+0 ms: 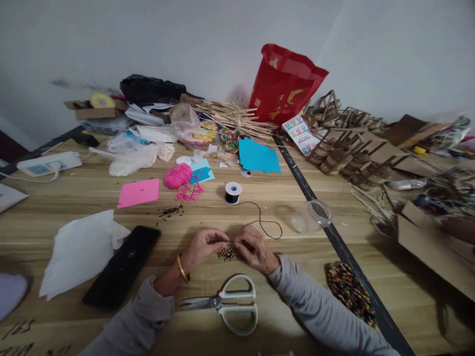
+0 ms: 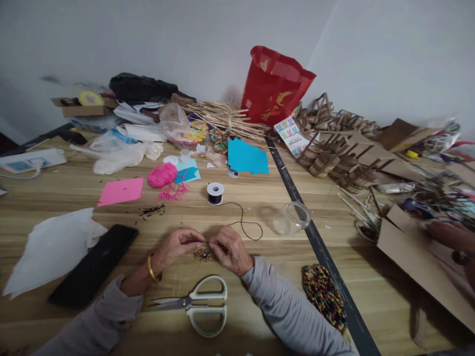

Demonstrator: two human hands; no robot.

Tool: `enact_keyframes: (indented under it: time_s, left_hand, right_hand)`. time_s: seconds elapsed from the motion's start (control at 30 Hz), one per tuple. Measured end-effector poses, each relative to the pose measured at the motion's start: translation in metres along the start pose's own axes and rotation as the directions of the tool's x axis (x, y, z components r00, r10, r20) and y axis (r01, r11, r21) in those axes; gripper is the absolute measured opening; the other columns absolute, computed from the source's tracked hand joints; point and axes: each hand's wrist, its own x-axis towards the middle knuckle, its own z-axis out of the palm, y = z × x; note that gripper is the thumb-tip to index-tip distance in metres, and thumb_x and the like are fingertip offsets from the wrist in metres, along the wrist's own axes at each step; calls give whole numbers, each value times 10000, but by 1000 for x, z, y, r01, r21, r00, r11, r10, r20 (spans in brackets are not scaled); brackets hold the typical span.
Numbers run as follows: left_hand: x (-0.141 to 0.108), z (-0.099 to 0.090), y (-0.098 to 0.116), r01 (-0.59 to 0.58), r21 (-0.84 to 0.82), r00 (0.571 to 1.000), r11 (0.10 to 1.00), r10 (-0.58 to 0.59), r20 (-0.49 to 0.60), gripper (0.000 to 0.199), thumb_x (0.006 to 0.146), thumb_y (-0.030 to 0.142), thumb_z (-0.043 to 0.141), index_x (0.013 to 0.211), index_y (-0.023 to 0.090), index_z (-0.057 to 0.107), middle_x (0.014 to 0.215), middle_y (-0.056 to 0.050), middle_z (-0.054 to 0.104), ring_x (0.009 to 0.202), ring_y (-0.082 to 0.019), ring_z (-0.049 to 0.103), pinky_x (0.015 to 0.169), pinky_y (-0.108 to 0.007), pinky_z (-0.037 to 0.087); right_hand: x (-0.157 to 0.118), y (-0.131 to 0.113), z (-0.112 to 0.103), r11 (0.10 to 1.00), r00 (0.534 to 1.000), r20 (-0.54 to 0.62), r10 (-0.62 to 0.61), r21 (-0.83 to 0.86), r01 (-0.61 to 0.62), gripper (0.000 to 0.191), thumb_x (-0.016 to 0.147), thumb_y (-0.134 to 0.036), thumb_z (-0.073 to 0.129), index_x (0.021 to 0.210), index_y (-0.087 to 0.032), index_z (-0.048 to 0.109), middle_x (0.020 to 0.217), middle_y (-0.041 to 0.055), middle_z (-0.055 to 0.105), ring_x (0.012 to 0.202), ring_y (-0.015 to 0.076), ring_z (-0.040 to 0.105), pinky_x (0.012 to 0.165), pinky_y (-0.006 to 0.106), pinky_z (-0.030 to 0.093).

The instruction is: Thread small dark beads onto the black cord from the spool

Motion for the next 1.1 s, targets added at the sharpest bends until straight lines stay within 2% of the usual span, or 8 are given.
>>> enact_keyframes:
  time_s: [1.1]
  left_hand:
    - [1, 0, -2, -50, 28, 999, 998, 50, -3, 225, 644, 287, 694, 752, 91, 674, 695, -60, 678, 628, -141, 594, 592, -241, 458]
  right_hand:
    - [2, 0, 0, 1000, 999, 34, -8, -12, 8, 187, 892, -265, 426, 783, -177, 550, 726, 59, 551, 721, 182, 491, 700, 324, 392]
